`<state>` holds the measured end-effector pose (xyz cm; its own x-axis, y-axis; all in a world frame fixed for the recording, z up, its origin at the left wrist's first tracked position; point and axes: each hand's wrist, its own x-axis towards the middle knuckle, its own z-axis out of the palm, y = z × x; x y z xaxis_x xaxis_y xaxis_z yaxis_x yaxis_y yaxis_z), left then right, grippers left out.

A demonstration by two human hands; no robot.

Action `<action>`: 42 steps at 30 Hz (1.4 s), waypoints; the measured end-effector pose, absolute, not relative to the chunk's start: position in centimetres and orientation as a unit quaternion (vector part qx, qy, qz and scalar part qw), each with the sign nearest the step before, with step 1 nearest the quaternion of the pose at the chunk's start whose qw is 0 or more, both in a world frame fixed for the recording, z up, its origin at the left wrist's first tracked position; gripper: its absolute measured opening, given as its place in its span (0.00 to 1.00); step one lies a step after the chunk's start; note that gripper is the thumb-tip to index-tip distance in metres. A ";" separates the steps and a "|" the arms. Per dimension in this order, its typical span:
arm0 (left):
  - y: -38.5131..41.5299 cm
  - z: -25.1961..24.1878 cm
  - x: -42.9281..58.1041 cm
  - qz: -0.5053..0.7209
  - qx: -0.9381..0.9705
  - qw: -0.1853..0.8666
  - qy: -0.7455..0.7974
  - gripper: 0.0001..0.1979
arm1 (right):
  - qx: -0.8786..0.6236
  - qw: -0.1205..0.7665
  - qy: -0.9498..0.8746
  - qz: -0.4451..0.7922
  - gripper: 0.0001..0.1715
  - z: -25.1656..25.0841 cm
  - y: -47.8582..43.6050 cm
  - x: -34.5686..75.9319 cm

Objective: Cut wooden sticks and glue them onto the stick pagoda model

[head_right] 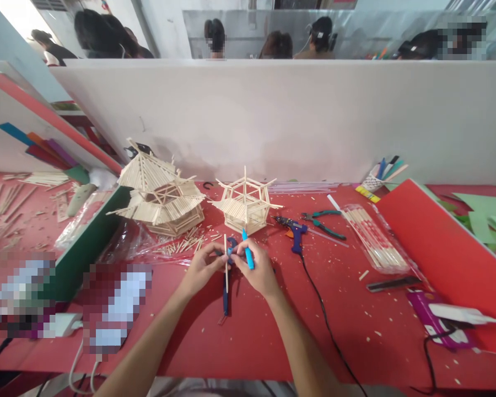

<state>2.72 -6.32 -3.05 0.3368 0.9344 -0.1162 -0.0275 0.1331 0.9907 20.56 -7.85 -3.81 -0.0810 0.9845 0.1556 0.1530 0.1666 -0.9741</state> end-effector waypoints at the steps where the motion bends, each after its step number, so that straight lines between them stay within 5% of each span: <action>1: -6.3 -3.1 2.7 0.389 0.534 0.619 0.426 0.19 | -0.479 0.481 -0.593 0.433 0.11 -3.9 -7.8 20.5; 12: -6.4 -3.2 2.9 0.373 0.575 0.556 0.470 0.16 | -0.484 0.476 -0.605 0.416 0.09 -3.2 -7.7 20.8; 23: -6.3 -3.7 2.6 0.323 0.648 0.477 0.498 0.11 | -0.459 0.528 -0.512 0.498 0.23 -3.9 -7.0 22.1; 42: -6.4 -3.6 2.7 0.346 0.667 0.473 0.460 0.10 | -0.440 0.500 -0.514 0.541 0.20 -3.9 -7.0 21.6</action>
